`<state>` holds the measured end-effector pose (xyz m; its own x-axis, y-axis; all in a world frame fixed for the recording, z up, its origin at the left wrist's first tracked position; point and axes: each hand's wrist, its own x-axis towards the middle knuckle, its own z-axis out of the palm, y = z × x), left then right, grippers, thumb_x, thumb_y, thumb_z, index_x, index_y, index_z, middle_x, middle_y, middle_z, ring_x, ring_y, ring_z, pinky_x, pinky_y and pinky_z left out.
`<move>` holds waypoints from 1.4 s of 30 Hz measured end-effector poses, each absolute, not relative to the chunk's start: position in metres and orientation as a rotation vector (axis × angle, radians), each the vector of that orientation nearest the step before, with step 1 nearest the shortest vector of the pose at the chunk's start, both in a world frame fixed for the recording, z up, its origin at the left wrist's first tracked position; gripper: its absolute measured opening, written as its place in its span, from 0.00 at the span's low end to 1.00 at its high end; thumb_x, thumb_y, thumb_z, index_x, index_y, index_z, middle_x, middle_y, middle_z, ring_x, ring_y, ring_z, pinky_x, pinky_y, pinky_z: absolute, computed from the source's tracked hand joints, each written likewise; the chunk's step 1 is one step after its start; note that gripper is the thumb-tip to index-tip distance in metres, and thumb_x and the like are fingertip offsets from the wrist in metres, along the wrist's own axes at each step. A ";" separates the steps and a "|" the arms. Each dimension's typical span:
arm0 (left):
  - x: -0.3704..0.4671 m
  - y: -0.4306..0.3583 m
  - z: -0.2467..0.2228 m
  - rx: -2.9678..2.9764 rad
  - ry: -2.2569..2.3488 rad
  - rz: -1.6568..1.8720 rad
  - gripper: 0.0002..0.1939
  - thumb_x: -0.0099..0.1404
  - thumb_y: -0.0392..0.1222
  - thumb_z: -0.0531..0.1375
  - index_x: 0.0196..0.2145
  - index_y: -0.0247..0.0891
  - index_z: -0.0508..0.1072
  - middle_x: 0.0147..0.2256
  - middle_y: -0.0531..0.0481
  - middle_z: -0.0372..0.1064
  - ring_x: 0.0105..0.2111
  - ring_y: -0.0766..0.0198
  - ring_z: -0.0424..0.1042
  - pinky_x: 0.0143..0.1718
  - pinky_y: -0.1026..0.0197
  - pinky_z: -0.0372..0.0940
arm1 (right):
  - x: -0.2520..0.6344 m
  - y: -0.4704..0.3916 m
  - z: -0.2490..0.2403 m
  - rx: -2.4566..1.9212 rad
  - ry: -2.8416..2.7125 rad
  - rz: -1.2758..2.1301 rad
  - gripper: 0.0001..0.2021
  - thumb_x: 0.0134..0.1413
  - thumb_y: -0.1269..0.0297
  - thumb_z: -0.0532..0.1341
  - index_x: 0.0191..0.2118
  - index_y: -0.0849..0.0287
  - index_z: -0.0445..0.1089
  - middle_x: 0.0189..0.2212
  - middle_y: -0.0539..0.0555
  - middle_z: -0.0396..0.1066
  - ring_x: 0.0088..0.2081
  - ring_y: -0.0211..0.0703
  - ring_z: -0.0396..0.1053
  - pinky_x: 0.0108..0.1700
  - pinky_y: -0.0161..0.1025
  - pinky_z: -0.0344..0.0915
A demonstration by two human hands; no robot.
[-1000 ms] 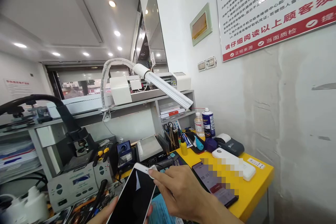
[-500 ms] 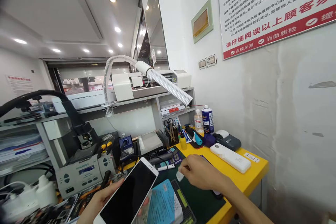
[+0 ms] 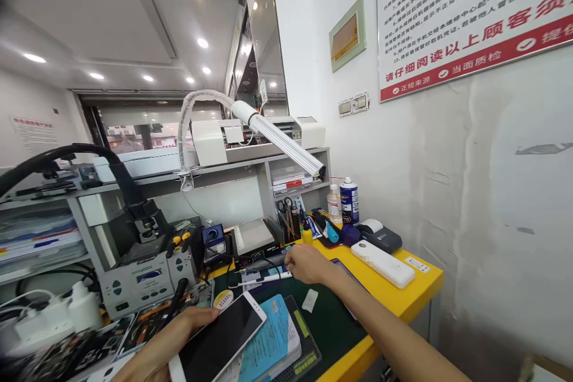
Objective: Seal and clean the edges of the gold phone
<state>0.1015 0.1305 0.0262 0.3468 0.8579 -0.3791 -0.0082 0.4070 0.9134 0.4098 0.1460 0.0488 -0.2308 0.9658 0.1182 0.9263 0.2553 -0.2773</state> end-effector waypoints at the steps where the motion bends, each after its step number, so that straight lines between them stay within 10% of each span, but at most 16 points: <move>1: 0.100 0.131 0.028 1.072 1.091 0.709 0.18 0.53 0.49 0.71 0.36 0.34 0.77 0.29 0.45 0.79 0.38 0.46 0.79 0.42 0.54 0.72 | 0.405 0.155 0.047 -1.734 -2.325 0.221 0.10 0.66 0.60 0.62 0.42 0.62 0.73 0.41 0.55 0.74 0.44 0.46 0.73 0.49 0.48 0.69; 7: 0.098 0.119 0.043 1.517 1.219 0.719 0.31 0.46 0.53 0.72 0.46 0.34 0.79 0.44 0.44 0.79 0.54 0.40 0.70 0.56 0.52 0.62 | 0.389 0.180 0.024 -1.666 -2.527 0.164 0.08 0.63 0.62 0.65 0.39 0.63 0.73 0.40 0.53 0.73 0.44 0.46 0.72 0.48 0.48 0.70; 14: 0.116 0.091 0.062 2.217 1.527 0.241 0.47 0.45 0.48 0.68 0.64 0.35 0.67 0.66 0.37 0.56 0.62 0.38 0.62 0.61 0.48 0.57 | 0.405 0.163 0.019 -1.635 -2.296 0.087 0.07 0.60 0.72 0.61 0.44 0.63 0.68 0.42 0.57 0.70 0.45 0.49 0.67 0.48 0.47 0.64; 20: 0.106 0.092 0.056 2.285 1.401 0.266 0.41 0.54 0.54 0.65 0.63 0.36 0.67 0.62 0.33 0.60 0.61 0.38 0.62 0.60 0.46 0.58 | 0.446 0.143 0.059 -1.556 -1.987 0.367 0.03 0.65 0.67 0.53 0.42 0.58 0.61 0.29 0.49 0.62 0.30 0.41 0.60 0.33 0.37 0.57; 25: 0.102 0.093 0.054 2.287 1.385 0.268 0.39 0.53 0.54 0.66 0.61 0.40 0.70 0.55 0.38 0.64 0.56 0.39 0.66 0.56 0.49 0.62 | 0.454 0.125 0.075 -1.375 -1.886 0.817 0.21 0.69 0.46 0.50 0.35 0.59 0.65 0.22 0.44 0.54 0.22 0.34 0.51 0.24 0.33 0.52; 30: 0.098 0.095 0.053 2.274 1.419 0.238 0.37 0.53 0.53 0.65 0.61 0.41 0.70 0.50 0.41 0.64 0.53 0.44 0.67 0.54 0.50 0.63 | 0.446 0.134 0.068 -1.008 -1.447 1.331 0.18 0.50 0.56 0.73 0.41 0.63 0.74 0.20 0.45 0.62 0.19 0.32 0.57 0.21 0.30 0.55; 42: 0.093 0.105 0.050 2.206 1.449 0.159 0.36 0.54 0.52 0.65 0.61 0.46 0.69 0.52 0.45 0.64 0.53 0.47 0.68 0.56 0.52 0.62 | 0.419 0.152 0.015 -0.834 -0.911 1.739 0.11 0.56 0.59 0.67 0.38 0.63 0.73 0.20 0.44 0.62 0.13 0.26 0.49 0.12 0.24 0.50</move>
<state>0.0927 0.1046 0.0502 0.4290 0.8878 -0.1668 0.8303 -0.3148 0.4599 0.4190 0.1524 0.0149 -0.2989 0.9457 -0.1277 -0.4336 -0.2538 -0.8646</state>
